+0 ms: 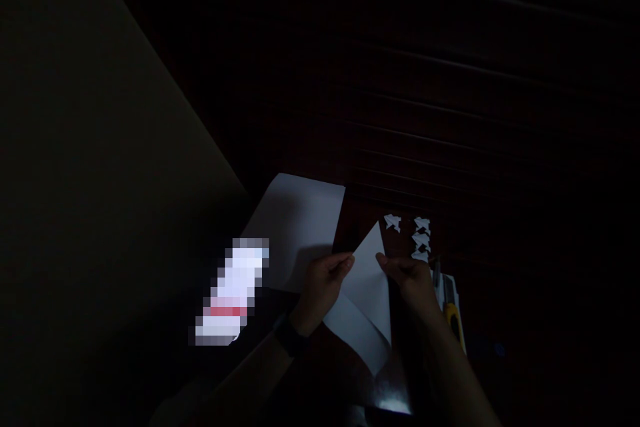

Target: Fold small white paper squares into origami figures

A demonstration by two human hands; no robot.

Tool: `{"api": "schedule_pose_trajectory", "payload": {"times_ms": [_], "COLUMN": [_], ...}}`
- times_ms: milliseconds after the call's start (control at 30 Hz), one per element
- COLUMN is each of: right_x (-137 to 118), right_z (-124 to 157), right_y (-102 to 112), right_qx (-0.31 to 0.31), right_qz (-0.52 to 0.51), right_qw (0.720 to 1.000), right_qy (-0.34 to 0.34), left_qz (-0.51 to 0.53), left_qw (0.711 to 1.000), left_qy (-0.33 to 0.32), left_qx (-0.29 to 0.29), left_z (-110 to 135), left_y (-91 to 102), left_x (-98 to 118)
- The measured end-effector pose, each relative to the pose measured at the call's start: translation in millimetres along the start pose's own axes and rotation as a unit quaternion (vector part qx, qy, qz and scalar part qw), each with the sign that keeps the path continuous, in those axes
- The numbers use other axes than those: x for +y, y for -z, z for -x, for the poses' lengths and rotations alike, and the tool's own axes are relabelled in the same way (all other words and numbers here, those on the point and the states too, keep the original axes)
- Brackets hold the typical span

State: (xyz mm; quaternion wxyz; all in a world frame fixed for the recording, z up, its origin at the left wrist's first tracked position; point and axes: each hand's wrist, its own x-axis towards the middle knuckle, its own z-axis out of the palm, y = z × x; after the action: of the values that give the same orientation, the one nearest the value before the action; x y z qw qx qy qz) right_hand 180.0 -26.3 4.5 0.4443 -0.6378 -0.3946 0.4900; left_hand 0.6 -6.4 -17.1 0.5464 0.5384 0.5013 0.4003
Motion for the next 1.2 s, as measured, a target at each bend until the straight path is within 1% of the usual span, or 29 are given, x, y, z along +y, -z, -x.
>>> {"api": "schedule_pose_trajectory", "payload": {"times_ms": [100,133,267,400,467,567,633,733,833,900,967,1067,1133,1200], "right_x": [-2,-3,-3,-1,1,3,1,-3,-5,-5,-4,-2,-1,0], "right_z": [1,1,1,0,0,0,0,3,6,7,8,8,9,9], "right_y": [0,0,-1,-2,-3,-2,-1,-2,-4,-7,-9,-10,-10,-10], "right_qx": [-0.039,-0.041,-0.010,-0.027,-0.018,0.002,0.001,-0.034,-0.097,-0.125,-0.141,-0.170,-0.179,-0.172], "right_qz": [0.007,0.013,0.036,0.048,0.062,0.078,0.088,0.100,0.105,0.108,0.107,0.096,0.087,0.076], "right_qw": [0.999,0.999,0.999,0.998,0.998,0.996,0.995,0.994,0.989,0.985,0.983,0.980,0.980,0.982], "right_qy": [-0.005,-0.004,0.019,0.023,0.026,0.033,0.036,0.037,0.034,0.043,0.054,0.035,0.016,0.012], "left_qz": [0.012,0.011,-0.001,0.002,0.002,0.006,0.022,0.063,0.099,0.108,0.114,0.128,0.136,0.147], "left_qw": [1.000,1.000,1.000,0.999,0.999,1.000,1.000,0.995,0.987,0.984,0.984,0.983,0.981,0.978], "left_qy": [0.005,0.006,0.005,0.002,0.003,0.009,0.021,0.044,0.086,0.112,0.123,0.127,0.133,0.141], "left_qx": [0.011,0.016,0.019,0.032,0.039,0.027,-0.006,-0.058,-0.089,-0.085,-0.066,-0.044,-0.042,-0.051], "left_z": [-1,-1,-1,-2,-2,-2,-3,-3,-3,-4,-4,-4,-4,-5], "left_y": [1.2,1.5,2.3,1.7,1.5,3.1,5.7,9.7,10.8,10.2,9.7,11.0,13.1,15.0], "left_x": [1,2,1,-1,-2,2,7,17,22,22,19,17,18,19]}}
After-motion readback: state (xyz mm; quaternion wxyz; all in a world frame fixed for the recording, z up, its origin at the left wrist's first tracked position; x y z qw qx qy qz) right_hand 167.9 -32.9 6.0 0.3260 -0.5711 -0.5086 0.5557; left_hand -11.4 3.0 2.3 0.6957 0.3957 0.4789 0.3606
